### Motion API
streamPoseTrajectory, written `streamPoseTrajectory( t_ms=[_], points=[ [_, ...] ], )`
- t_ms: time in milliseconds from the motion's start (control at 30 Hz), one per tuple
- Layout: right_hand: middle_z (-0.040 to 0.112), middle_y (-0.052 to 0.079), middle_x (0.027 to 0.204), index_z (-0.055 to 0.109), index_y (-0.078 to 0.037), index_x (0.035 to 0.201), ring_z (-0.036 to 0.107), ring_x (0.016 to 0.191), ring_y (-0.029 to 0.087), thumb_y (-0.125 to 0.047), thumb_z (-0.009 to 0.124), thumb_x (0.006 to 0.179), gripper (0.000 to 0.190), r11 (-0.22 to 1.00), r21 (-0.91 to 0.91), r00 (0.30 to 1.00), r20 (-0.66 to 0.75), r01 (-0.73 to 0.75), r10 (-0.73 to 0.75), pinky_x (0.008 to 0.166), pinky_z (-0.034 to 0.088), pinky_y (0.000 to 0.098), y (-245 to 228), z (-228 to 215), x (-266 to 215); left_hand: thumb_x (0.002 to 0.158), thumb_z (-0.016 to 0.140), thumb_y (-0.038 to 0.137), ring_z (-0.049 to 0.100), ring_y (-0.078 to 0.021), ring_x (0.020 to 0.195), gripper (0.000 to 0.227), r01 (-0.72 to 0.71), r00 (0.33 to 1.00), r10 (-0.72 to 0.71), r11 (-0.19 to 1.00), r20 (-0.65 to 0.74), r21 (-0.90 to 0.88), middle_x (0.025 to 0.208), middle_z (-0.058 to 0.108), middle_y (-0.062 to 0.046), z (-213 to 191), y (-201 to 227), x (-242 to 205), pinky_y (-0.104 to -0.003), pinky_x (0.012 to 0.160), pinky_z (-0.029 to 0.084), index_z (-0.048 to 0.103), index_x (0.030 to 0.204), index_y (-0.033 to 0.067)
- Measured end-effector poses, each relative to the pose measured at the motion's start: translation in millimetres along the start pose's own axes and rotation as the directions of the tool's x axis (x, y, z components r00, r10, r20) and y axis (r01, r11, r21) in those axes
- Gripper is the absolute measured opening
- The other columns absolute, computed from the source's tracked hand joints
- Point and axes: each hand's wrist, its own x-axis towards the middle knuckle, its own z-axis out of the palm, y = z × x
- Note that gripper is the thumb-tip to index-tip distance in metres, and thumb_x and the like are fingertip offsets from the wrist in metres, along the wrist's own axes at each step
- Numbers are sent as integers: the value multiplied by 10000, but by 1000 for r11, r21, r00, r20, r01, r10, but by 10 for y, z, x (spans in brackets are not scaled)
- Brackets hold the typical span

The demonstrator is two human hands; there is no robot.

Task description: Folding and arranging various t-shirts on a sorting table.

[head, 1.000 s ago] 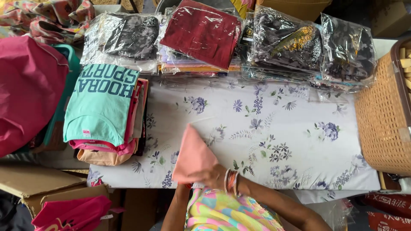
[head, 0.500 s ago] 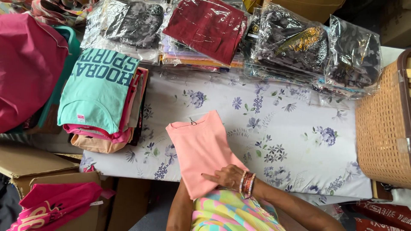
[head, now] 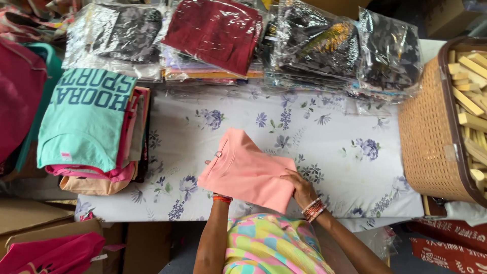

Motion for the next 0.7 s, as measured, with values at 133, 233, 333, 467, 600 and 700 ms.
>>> streamPoseTrajectory(
  t_ms=[133,233,333,467,600,700],
  points=[
    [600,125,1424,687,-95,1170,581,1316,329,229,393,672,663,981,196,996,-94,12,6,1041,529,399,202,53,58,911,499,657,411,-177,1424,829,21,998,-24,999,-60,-50,1558,418,1,363,1,196,-354,1210,337,344,1548,150],
    [491,157,1510,683,-80,1148,491,1397,390,250,395,665,652,969,232,986,-158,90,-54,1111,461,442,351,-3,155,896,488,719,395,-177,1452,897,30,993,-39,996,-110,-84,1598,400,17,721,47,304,-360,1229,326,321,1587,172],
    [465,134,1559,674,-130,1176,548,1340,351,206,445,790,561,992,126,986,-164,31,-10,1024,516,393,509,-75,236,881,477,781,379,-177,1481,965,34,985,-53,993,-164,-114,1637,382,33,810,49,359,-366,1248,315,299,1626,195],
    [484,169,1534,688,-146,1182,537,1353,369,169,494,803,529,985,4,954,-249,171,-165,1085,487,426,789,-33,270,884,480,838,387,-234,1450,1043,50,971,-99,974,-218,-221,1620,392,-32,166,-209,413,-404,1213,328,320,1632,129],
    [473,239,1491,660,-86,1244,523,1310,413,120,518,841,475,999,35,962,-272,3,7,1060,480,453,1096,199,140,902,496,774,477,-313,1382,1019,199,955,-238,956,-178,-214,1565,453,-137,-64,-159,282,-447,1129,392,369,1550,-3],
    [607,192,1340,602,-54,1323,598,1235,387,48,521,908,435,993,106,915,-392,-60,97,1036,508,459,1185,393,-115,945,536,655,551,-283,1335,915,290,922,-267,956,-280,42,1553,471,-138,-118,-26,138,-450,1084,474,350,1571,12]
  ],
)
